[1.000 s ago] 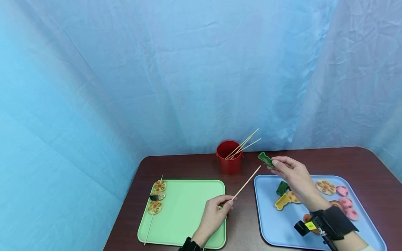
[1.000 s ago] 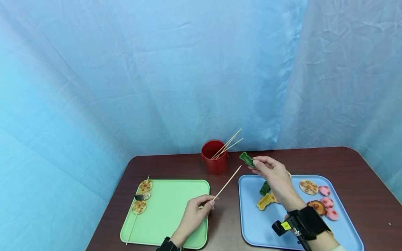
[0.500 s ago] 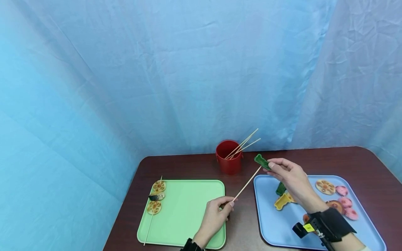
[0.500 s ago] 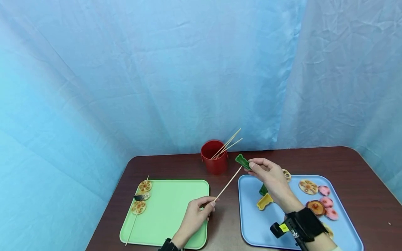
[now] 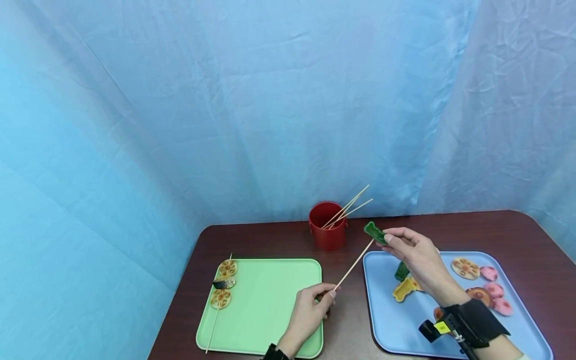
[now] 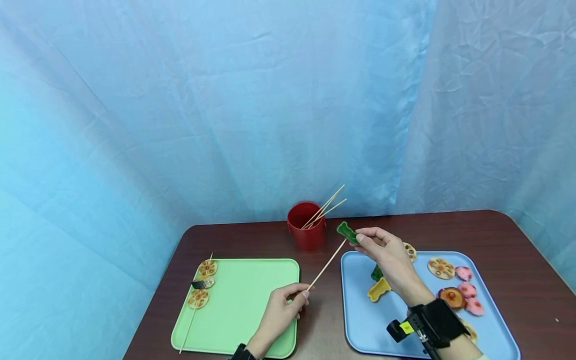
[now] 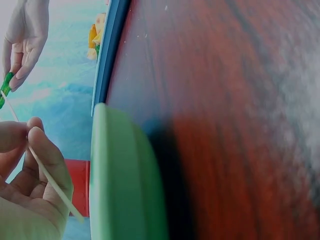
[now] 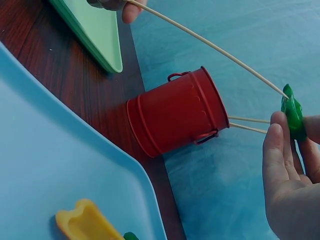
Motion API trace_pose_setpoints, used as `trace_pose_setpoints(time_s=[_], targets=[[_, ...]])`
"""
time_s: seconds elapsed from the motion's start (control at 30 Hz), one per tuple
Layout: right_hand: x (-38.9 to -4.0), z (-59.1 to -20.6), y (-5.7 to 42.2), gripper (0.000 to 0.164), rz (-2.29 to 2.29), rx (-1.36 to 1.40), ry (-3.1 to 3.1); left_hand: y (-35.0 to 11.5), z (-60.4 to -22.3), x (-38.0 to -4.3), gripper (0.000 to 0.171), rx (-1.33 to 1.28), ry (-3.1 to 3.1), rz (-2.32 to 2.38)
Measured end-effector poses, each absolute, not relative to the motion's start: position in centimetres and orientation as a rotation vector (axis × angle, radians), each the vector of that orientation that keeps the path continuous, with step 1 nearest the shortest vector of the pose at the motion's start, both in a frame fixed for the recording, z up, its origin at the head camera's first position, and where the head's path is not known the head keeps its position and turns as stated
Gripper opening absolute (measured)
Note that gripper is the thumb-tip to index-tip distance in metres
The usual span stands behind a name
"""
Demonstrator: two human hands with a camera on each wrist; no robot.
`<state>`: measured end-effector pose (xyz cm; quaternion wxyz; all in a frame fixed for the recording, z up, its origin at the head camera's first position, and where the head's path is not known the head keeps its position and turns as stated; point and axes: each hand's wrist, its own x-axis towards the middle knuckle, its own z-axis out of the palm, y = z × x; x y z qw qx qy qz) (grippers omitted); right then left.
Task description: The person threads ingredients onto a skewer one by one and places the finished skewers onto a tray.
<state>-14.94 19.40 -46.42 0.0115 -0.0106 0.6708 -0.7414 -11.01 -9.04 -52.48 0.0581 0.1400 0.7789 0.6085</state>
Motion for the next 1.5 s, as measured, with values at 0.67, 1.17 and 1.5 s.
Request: trace_pose_setpoints(time_s=[0.67,1.17,1.5], targets=[[-14.5,-46.4,19.0,0.046,-2.063,-0.069,2.421,-8.5,-52.3,-11.0,0.020,0.337,2.318,1.852],[-14.6,-46.3,18.2,0.051,-1.996,-0.024,2.375,-7.6,-51.7,-11.0,0.018,0.259,2.352,1.919],[-14.2,-46.2,17.3,0.047,-2.039,-0.021,2.314,-6.6,-51.3,-11.2,0.014,0.251,2.406,1.964]])
